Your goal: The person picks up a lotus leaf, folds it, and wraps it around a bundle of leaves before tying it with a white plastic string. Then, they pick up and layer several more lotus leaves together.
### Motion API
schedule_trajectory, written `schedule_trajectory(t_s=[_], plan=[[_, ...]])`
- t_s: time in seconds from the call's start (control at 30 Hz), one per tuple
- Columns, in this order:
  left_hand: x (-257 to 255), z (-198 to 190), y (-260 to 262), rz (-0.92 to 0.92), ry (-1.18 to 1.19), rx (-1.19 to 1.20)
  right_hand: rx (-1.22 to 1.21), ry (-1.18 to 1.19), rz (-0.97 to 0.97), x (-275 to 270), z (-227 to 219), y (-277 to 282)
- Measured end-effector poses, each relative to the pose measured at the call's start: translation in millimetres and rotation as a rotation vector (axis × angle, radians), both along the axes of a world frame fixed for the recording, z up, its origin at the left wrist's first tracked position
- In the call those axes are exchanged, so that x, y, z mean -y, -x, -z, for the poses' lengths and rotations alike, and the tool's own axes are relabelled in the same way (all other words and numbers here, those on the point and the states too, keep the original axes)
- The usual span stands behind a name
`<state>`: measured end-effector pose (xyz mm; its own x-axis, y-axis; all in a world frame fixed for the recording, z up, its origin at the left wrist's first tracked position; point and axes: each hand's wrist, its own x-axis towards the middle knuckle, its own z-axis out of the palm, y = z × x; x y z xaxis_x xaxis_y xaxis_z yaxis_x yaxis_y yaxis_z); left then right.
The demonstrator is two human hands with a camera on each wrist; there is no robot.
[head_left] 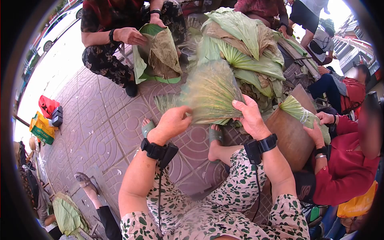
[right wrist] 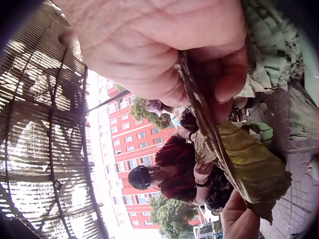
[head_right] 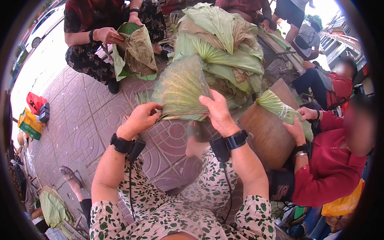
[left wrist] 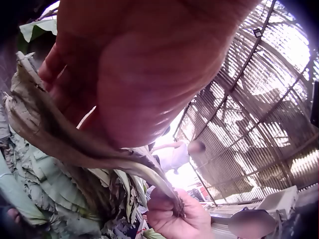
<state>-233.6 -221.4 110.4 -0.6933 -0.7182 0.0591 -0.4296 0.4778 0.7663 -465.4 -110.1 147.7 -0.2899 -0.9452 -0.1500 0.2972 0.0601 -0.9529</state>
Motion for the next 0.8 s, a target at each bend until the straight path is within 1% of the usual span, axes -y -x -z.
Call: schedule_trajectory(t_s=[0.1, 0.33, 0.4, 0.53, 0.6, 0.8], plan=[[-2.4, -3.7, 0.0, 0.039, 0.002, 0.037, -0.008, -0.007, -0.024, -1.1, -1.8, -1.0], [-4.9, -5.0, -0.3, 0.032, 0.009, 0.090, -0.019, -0.027, -0.006, -1.7, -0.9, -0.7], [-6.3, -6.9, -0.6, 0.048, 0.012, 0.096, -0.042, -0.023, -0.052, -1.1, 5.0, 5.1], [-7.1, -4.9, -0.6, 0.082, 0.000, 0.126, -0.051, -0.032, -0.068, -1.3, 2.4, 3.3], [-7.6, -4.0, -0.2, 0.098, 0.018, 0.130, -0.027, -0.031, -0.044, -1.4, -2.3, -2.1], [-6.7, -2.0, -1.6, 0.112, 0.080, 0.118, -0.038, -0.007, -0.067, -1.9, 1.4, 1.8]])
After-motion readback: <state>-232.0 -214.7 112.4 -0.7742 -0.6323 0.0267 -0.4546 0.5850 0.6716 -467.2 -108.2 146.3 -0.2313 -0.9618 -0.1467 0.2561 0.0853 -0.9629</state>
